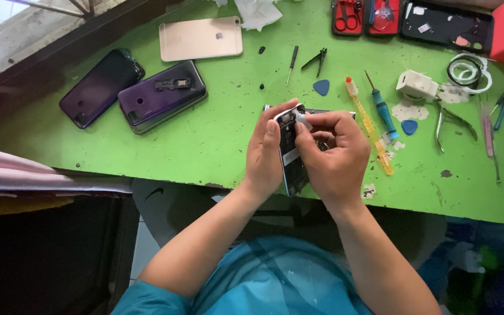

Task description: The person applies a liquid from a small bottle onto the internal components of a disassembled smartphone. They then use a toothbrush to scrub the circuit board and surrounding areas. The person works on a green workbench with various tools and phone parts visible.

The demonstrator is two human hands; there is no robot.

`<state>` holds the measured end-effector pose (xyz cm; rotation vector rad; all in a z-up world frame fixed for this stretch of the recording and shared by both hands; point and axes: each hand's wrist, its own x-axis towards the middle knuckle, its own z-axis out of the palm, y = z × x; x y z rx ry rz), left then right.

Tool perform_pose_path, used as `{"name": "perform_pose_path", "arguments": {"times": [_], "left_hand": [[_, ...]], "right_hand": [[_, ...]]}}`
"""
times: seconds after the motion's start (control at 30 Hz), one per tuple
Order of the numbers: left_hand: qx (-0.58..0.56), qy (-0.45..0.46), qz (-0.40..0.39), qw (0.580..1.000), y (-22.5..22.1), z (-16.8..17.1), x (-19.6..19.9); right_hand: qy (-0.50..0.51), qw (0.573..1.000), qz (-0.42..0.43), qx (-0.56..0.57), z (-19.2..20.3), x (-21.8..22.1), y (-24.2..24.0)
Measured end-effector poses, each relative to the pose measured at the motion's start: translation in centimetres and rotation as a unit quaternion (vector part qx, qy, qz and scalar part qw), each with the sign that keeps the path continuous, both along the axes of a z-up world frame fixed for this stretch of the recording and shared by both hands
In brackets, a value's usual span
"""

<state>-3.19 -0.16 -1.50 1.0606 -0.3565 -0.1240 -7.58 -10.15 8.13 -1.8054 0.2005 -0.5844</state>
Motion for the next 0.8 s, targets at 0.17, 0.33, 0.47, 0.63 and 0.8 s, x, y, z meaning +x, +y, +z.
{"name": "perform_pose_path", "arguments": {"times": [0.17,0.33,0.47,0.63,0.8], "left_hand": [[-0.04,0.032,-0.011,0.999,0.0,1.9,-0.6],[-0.024,0.072,-0.036,0.996,0.5,4.9,-0.7],[0.005,0.141,-0.081,0.987,0.8,8.5,-0.9],[0.035,0.175,-0.109,0.978,0.2,10.6,-0.3],[0.405,0.074,-0.155,0.898,0.1,13.5,1.7]], "right_hand": [[0.008,0.998,-0.001,0.056,-0.2,-0.9,-0.7],[-0.027,0.976,0.023,0.217,-3.0,-2.3,-3.8],[-0.083,0.944,0.028,0.317,-4.8,-3.8,-5.5],[-0.107,0.938,0.035,0.328,-5.5,-4.9,-7.4],[-0.136,0.944,0.042,0.297,-6.4,-5.5,-9.1]]}}
